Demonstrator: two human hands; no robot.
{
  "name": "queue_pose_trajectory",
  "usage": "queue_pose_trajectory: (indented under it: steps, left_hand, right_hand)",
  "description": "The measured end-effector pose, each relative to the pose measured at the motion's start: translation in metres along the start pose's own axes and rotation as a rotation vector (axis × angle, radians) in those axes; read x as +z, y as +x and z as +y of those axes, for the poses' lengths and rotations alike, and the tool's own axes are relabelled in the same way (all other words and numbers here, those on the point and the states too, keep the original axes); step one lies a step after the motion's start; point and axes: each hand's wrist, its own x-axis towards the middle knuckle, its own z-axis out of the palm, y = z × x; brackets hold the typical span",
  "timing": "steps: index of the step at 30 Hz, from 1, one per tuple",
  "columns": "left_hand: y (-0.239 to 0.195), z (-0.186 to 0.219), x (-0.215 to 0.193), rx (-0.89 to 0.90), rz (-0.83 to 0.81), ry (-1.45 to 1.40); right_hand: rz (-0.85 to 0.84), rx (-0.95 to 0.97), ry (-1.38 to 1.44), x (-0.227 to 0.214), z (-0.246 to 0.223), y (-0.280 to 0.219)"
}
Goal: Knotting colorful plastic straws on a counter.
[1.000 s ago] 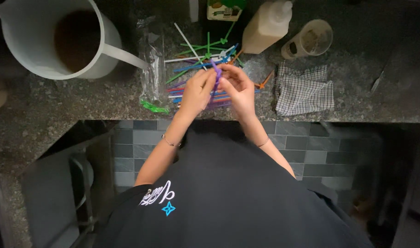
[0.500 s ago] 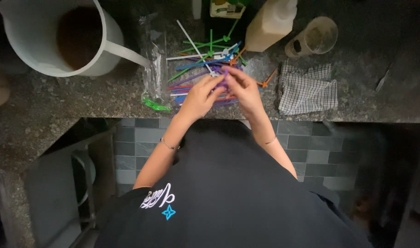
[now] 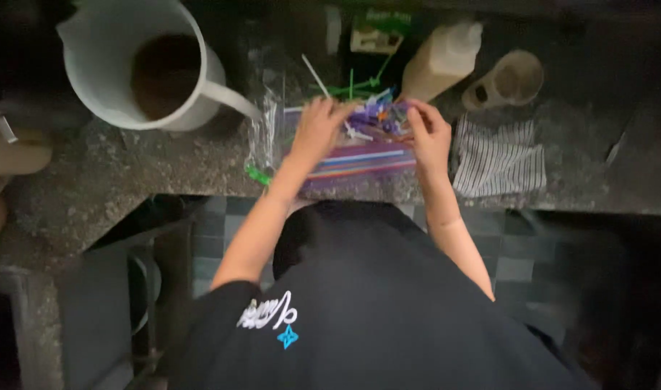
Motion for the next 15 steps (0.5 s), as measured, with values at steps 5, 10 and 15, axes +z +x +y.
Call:
queue_pose_trajectory:
  steps: [5,10,15]
  left_hand:
    - [0.024,0.002,0.018,0.004,0.017,0.116]
    - [-0.039,0.002,0.036,-0.082,-0.113,-0.069]
    - [-0.1,0.003,0.048,-0.15,-0.219,-0.025]
  right_hand:
    - [-0.107,-0.216,-0.786,-0.036,0.129,-0.019]
    - [-0.196,-0.324,-1.044,-0.019,0.105,-0.038]
    - [-0.25,-0.576,-1.149,-0.031,0.122,-0.033]
